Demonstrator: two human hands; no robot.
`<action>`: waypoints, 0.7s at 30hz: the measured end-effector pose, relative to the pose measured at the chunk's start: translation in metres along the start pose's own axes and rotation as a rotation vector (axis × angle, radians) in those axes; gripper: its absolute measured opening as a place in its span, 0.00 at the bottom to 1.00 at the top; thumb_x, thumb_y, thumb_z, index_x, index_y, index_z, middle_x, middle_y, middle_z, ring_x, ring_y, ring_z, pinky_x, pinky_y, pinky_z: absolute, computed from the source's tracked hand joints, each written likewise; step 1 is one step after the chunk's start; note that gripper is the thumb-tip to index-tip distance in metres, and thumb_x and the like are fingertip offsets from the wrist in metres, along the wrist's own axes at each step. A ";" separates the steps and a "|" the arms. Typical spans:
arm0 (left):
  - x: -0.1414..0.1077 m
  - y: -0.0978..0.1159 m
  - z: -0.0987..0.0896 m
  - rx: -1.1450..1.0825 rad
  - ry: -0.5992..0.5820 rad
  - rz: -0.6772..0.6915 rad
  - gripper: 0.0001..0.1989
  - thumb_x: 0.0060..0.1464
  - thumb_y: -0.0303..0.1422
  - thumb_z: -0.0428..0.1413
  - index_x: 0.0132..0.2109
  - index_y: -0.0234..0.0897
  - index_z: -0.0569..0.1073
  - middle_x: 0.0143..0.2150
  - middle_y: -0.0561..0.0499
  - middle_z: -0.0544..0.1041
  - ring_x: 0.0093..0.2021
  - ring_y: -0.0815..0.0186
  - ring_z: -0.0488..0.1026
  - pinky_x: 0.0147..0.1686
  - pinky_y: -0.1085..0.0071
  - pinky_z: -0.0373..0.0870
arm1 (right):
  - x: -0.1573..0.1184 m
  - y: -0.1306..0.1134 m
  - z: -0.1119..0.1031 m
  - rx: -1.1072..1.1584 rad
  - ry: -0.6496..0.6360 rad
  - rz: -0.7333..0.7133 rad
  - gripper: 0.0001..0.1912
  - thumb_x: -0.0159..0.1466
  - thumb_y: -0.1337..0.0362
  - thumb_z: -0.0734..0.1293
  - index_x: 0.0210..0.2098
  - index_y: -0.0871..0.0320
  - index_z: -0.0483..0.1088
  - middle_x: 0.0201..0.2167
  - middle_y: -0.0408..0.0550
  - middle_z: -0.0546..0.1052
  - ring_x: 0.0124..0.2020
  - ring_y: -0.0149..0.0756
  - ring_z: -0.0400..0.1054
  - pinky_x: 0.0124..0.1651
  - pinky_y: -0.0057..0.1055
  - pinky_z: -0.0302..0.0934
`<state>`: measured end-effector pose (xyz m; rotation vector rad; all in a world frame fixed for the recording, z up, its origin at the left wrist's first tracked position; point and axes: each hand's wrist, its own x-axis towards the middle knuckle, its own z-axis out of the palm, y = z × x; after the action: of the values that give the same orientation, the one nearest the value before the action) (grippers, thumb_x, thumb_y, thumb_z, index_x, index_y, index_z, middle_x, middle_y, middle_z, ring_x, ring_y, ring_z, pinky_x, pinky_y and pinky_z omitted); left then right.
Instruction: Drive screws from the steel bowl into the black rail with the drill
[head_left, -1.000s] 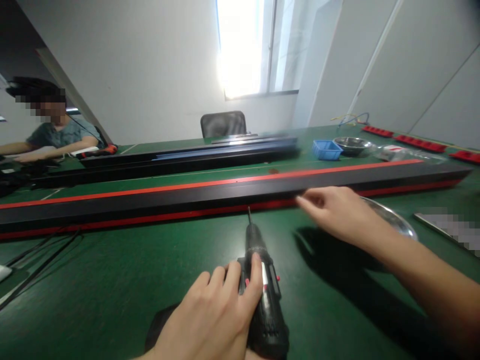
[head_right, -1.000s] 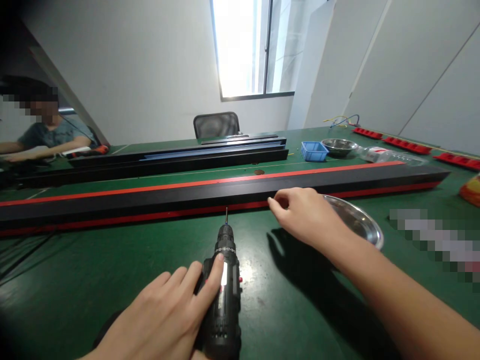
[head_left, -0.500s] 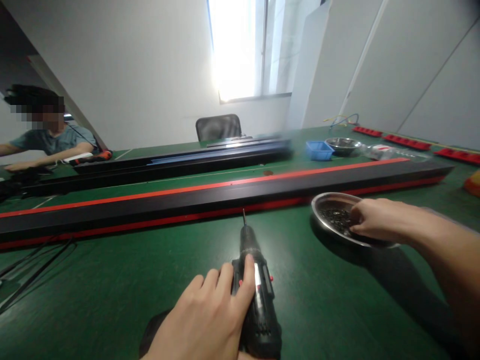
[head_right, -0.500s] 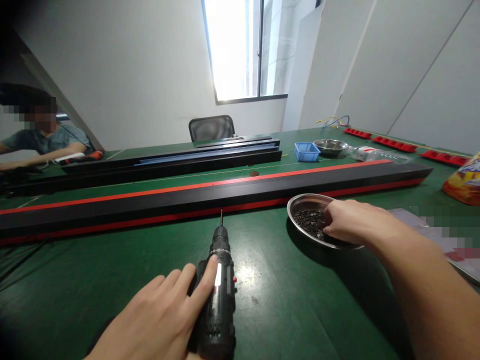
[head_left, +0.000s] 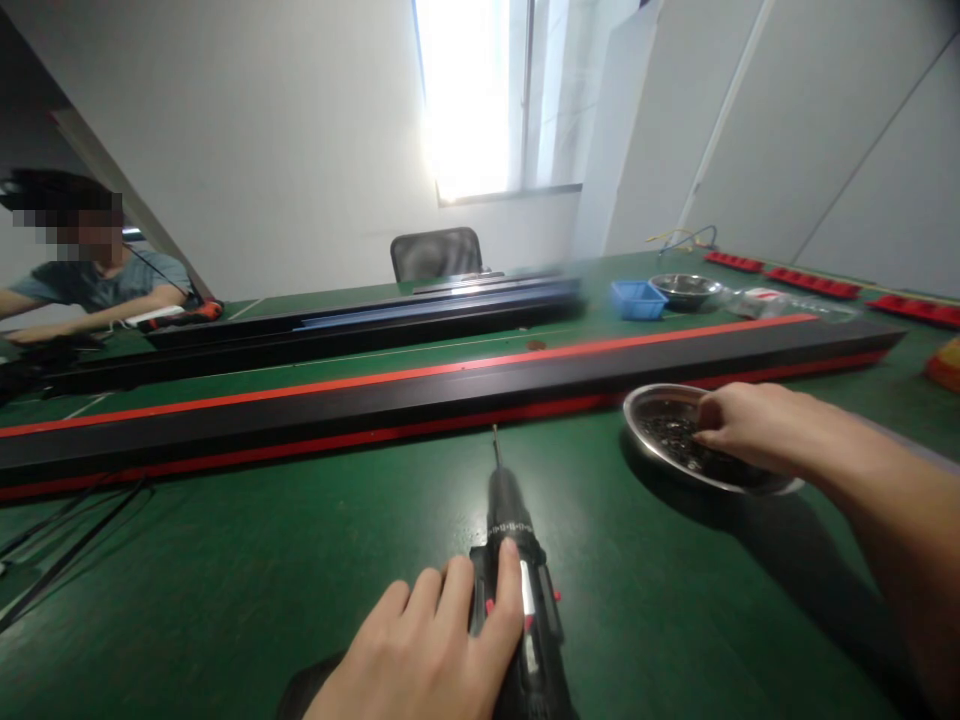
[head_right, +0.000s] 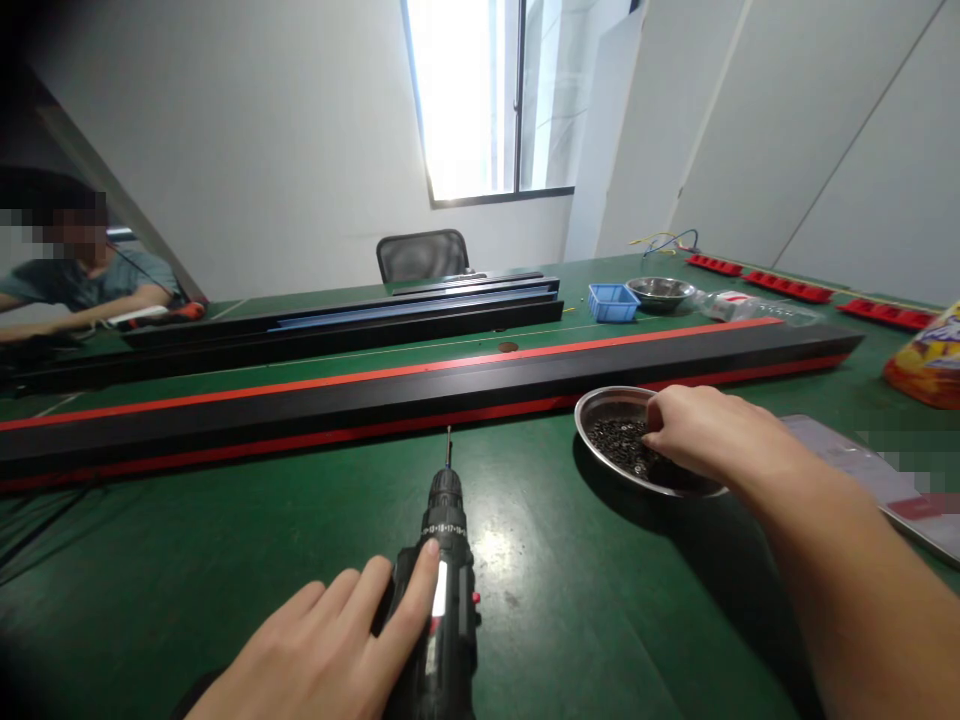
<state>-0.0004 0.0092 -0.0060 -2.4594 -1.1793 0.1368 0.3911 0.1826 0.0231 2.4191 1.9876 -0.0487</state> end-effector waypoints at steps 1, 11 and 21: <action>-0.001 0.001 0.000 0.005 0.024 0.001 0.28 0.65 0.32 0.47 0.71 0.36 0.57 0.40 0.46 0.76 0.32 0.57 0.76 0.27 0.64 0.73 | -0.001 -0.003 -0.003 0.014 -0.014 0.018 0.03 0.57 0.61 0.74 0.32 0.49 0.81 0.31 0.51 0.81 0.28 0.42 0.73 0.31 0.35 0.58; 0.000 0.003 0.002 0.028 0.100 0.004 0.25 0.67 0.31 0.44 0.69 0.36 0.59 0.38 0.47 0.76 0.31 0.57 0.76 0.26 0.64 0.73 | -0.052 -0.103 -0.018 0.576 0.225 -0.439 0.14 0.69 0.55 0.66 0.37 0.55 0.81 0.37 0.48 0.83 0.34 0.39 0.75 0.38 0.33 0.62; -0.004 0.004 0.002 0.037 0.084 0.011 0.27 0.65 0.30 0.47 0.70 0.37 0.58 0.40 0.46 0.77 0.32 0.57 0.77 0.27 0.64 0.74 | -0.025 -0.185 0.047 0.919 -0.006 -0.478 0.15 0.70 0.59 0.65 0.36 0.61 0.80 0.34 0.52 0.83 0.33 0.39 0.75 0.38 0.33 0.62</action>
<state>-0.0005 0.0044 -0.0102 -2.4148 -1.1181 0.0577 0.2036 0.1923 -0.0210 2.1481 2.9316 -1.2031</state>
